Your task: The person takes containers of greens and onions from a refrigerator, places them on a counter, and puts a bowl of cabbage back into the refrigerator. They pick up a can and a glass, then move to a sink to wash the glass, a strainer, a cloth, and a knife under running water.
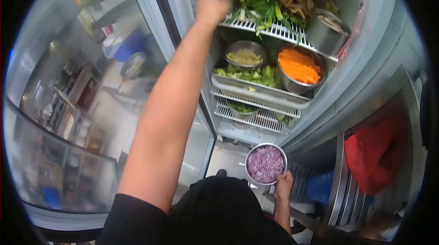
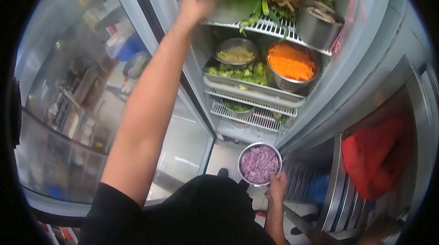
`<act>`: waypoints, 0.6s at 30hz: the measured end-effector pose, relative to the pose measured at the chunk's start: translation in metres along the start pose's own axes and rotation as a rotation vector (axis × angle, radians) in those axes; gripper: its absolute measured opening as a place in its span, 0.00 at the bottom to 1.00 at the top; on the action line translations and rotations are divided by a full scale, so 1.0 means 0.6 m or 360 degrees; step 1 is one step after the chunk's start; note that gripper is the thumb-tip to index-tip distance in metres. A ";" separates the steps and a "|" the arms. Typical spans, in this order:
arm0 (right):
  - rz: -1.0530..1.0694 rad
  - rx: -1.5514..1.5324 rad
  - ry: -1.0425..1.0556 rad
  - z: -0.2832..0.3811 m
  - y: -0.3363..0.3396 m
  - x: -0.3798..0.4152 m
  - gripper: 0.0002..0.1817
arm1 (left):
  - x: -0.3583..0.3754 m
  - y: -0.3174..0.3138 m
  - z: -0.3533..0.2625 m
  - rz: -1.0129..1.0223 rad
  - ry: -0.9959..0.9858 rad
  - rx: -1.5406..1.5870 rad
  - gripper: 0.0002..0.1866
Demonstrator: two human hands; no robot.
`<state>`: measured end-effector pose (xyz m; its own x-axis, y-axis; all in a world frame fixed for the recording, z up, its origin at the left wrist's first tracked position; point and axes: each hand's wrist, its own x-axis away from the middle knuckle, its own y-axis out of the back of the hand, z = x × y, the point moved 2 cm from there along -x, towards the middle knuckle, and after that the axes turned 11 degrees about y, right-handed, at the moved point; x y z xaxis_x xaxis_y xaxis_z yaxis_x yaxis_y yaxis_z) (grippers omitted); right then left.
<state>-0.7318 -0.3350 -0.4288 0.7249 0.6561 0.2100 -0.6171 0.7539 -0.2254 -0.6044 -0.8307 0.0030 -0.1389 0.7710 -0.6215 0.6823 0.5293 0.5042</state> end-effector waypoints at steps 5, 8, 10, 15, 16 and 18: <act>-0.0075 -0.0126 -0.0023 -0.034 0.012 0.002 0.08 | 0.029 0.028 -0.012 0.0424 0.0267 0.0497 0.43; -0.0164 -0.0194 -0.0084 -0.070 0.018 -0.009 0.08 | 0.070 0.073 0.000 0.0129 -0.0152 0.0765 0.33; -0.0280 -0.0273 -0.0074 -0.050 -0.007 -0.005 0.08 | 0.197 0.145 -0.001 0.0120 -0.0075 0.0909 0.15; -0.0361 -0.0351 -0.0003 -0.019 -0.033 -0.008 0.07 | 0.472 0.066 0.135 0.0652 -0.0607 0.0519 0.05; -0.0329 -0.0352 -0.0008 -0.027 -0.031 -0.019 0.07 | 0.516 0.042 0.174 0.0869 -0.0536 0.0346 0.07; -0.0302 -0.0380 0.0021 -0.011 -0.051 -0.046 0.06 | 0.576 -0.011 0.249 0.1163 -0.0404 0.0012 0.13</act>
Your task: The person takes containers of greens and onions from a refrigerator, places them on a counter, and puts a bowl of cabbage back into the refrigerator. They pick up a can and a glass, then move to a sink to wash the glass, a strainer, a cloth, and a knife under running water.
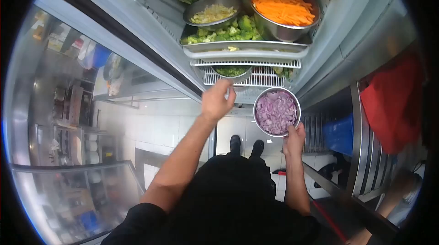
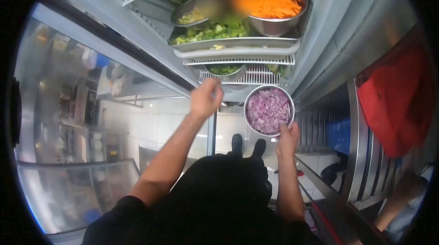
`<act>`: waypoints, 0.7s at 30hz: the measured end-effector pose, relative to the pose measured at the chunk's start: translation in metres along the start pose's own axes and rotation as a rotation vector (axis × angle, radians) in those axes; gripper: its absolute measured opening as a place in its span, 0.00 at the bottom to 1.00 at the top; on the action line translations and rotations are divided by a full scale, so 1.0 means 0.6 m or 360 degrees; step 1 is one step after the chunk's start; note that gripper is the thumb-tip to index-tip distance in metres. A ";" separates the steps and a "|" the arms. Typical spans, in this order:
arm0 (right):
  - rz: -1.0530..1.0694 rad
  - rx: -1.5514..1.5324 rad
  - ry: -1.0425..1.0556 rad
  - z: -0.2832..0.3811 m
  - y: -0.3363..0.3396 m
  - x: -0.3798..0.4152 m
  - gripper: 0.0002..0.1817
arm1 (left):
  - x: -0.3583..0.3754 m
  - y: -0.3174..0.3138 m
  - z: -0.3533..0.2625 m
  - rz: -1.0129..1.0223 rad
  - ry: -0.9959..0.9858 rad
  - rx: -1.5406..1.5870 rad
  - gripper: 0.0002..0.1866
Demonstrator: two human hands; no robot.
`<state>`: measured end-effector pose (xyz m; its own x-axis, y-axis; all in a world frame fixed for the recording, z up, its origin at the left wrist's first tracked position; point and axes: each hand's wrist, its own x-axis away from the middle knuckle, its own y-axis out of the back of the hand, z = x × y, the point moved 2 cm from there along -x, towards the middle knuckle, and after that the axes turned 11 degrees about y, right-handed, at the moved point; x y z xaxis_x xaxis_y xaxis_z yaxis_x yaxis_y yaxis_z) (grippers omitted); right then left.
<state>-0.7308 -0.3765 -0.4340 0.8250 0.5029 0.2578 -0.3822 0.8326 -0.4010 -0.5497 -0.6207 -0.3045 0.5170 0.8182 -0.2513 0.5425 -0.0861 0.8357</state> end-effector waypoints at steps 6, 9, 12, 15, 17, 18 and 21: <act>0.0024 0.0235 -0.0023 0.033 -0.024 -0.004 0.09 | 0.003 -0.116 0.044 0.0385 0.0497 -0.0478 0.25; 0.0106 0.0182 0.0048 0.038 -0.024 0.001 0.08 | -0.037 -0.120 0.061 0.0366 0.0580 -0.0393 0.24; 0.0116 0.0179 0.0067 0.077 -0.050 0.028 0.11 | -0.067 -0.127 0.096 0.0348 0.0530 -0.0371 0.19; 0.0190 0.0148 0.0067 0.128 -0.084 0.056 0.12 | -0.088 -0.112 0.124 0.0270 0.0575 -0.0363 0.16; 0.0215 0.0091 0.0017 0.150 -0.097 0.067 0.11 | -0.101 -0.100 0.145 0.0205 0.0632 -0.0333 0.16; 0.0216 0.0064 0.0023 0.167 -0.119 0.078 0.11 | -0.107 -0.097 0.159 0.0169 0.0667 -0.0352 0.18; 0.0215 -0.0013 0.0026 0.188 -0.135 0.091 0.10 | -0.083 -0.037 0.120 0.0123 0.0683 -0.0352 0.23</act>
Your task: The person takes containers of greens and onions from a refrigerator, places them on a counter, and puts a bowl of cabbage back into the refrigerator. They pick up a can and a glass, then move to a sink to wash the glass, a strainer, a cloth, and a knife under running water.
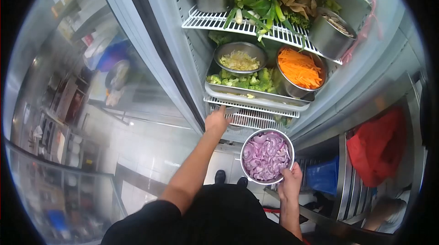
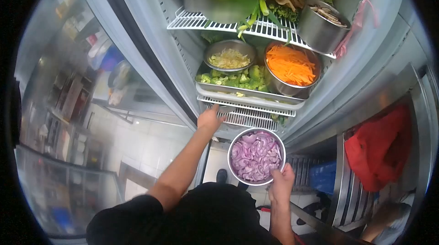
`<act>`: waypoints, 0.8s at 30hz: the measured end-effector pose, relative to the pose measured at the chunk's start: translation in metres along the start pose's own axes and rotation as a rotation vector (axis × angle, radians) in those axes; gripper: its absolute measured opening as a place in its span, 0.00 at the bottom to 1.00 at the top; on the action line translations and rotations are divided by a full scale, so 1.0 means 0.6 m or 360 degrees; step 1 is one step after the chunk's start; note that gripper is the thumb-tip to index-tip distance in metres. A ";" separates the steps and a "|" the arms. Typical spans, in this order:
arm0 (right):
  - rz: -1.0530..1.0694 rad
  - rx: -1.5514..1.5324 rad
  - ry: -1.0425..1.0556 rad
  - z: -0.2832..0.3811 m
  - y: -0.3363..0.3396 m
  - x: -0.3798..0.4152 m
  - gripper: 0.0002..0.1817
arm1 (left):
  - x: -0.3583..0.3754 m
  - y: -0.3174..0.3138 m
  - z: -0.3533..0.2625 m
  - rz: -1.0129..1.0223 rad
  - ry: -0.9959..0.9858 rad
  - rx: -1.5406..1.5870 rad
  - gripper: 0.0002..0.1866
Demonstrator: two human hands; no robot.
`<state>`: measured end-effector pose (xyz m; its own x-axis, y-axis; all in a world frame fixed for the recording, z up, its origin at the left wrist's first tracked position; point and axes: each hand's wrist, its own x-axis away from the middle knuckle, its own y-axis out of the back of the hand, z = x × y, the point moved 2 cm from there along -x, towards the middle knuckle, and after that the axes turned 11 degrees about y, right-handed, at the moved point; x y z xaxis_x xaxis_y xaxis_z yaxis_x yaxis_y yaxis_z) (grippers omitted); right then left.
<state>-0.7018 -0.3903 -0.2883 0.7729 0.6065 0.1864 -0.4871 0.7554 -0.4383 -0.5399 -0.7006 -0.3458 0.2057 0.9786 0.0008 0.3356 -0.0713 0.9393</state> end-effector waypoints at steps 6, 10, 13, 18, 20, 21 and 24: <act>0.0087 -0.0041 0.0011 0.057 -0.028 0.005 0.12 | 0.058 0.260 -0.108 0.1092 -0.0259 0.0670 0.12; 0.0157 -0.0030 0.0056 0.102 -0.041 -0.001 0.13 | 0.020 0.369 -0.158 -0.0279 -0.0247 0.0582 0.19; 0.0205 -0.0072 0.0085 0.134 -0.068 0.001 0.12 | -0.020 0.344 -0.149 -0.0622 -0.0251 0.0139 0.23; 0.0248 -0.0087 0.0130 0.157 -0.098 -0.005 0.11 | -0.052 0.319 -0.149 -0.0494 -0.0277 0.0325 0.21; 0.0227 -0.0090 0.0140 0.172 -0.119 0.008 0.09 | -0.042 0.338 -0.148 -0.0502 -0.0277 0.0559 0.17; 0.0225 -0.0085 0.0133 0.175 -0.130 0.002 0.07 | -0.041 0.349 -0.146 -0.0585 -0.0372 0.0562 0.17; 0.0267 -0.0083 0.0137 0.179 -0.149 -0.007 0.06 | -0.007 0.406 -0.132 -0.0528 -0.0391 0.0781 0.16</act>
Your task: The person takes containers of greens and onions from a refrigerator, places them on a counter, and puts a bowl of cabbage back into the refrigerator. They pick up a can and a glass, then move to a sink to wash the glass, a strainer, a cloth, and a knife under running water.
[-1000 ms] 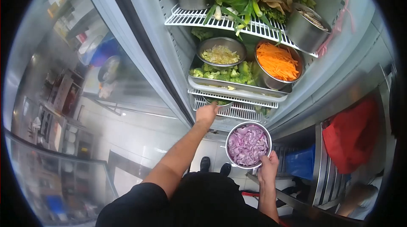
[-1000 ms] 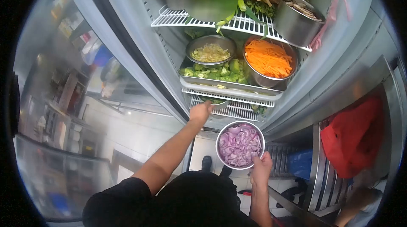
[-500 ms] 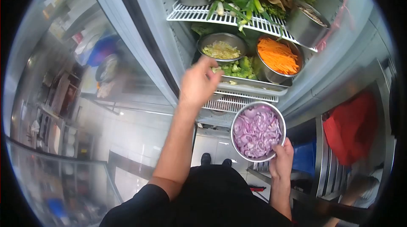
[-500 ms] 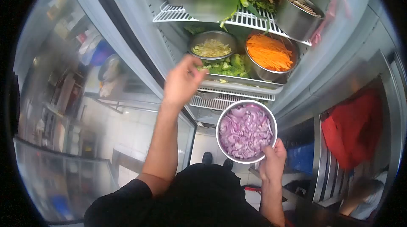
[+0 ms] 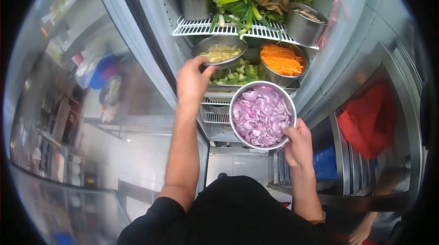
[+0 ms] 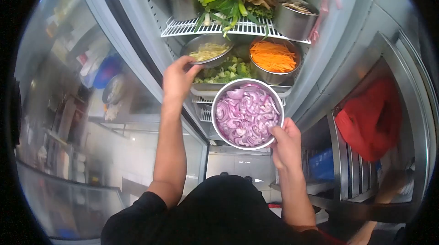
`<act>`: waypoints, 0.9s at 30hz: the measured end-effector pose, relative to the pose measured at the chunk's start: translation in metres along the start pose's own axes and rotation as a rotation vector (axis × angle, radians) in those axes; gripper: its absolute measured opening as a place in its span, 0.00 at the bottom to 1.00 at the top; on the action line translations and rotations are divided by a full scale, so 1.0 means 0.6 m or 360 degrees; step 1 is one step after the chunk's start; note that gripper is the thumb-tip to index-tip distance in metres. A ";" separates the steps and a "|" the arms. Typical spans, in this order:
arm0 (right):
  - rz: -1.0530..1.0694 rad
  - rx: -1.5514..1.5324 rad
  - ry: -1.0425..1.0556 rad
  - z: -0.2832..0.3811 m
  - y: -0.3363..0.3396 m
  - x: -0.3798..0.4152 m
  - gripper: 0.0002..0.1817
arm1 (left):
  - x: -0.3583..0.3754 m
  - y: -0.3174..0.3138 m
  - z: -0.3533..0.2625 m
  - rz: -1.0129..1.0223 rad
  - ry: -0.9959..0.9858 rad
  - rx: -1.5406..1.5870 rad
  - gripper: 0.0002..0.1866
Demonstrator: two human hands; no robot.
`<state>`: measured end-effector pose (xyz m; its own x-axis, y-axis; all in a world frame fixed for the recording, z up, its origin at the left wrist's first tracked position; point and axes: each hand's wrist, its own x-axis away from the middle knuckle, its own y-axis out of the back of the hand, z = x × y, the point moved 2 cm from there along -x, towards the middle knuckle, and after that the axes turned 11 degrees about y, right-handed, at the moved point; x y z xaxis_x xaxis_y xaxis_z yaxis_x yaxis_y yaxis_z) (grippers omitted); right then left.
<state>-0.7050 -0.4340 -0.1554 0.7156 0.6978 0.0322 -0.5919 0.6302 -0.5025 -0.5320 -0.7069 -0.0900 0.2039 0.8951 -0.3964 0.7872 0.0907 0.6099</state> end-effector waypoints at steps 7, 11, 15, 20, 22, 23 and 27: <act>0.0230 0.0120 -0.0035 0.038 -0.002 0.004 0.09 | 0.184 0.186 -0.116 0.0058 0.0140 0.0368 0.10; 0.0351 0.0078 -0.0019 0.039 0.018 0.002 0.09 | 0.272 0.181 -0.145 0.0091 0.0040 0.0522 0.12; 0.0432 0.0060 0.0009 0.024 -0.016 -0.031 0.11 | 0.277 0.165 -0.154 0.0087 -0.0162 0.0282 0.12; 0.0317 0.0077 -0.0059 0.018 -0.089 -0.076 0.11 | 0.234 0.177 -0.152 0.0178 -0.0167 0.0027 0.16; 0.0251 0.0094 -0.0059 0.010 -0.108 -0.093 0.10 | 0.206 0.156 -0.134 0.0107 -0.0221 -0.0013 0.16; 0.0268 0.0079 -0.0092 0.006 -0.117 -0.102 0.09 | 0.194 0.155 -0.139 0.0160 -0.0162 -0.0164 0.17; 0.0184 0.0041 -0.0042 -0.009 -0.168 -0.151 0.09 | 0.107 0.136 -0.111 0.0211 -0.0160 -0.0179 0.23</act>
<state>-0.7084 -0.5626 -0.1126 0.6322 0.7748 -0.0016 -0.6795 0.5535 -0.4816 -0.4936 -0.6128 -0.0200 0.3631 0.8550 -0.3704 0.6807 0.0280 0.7320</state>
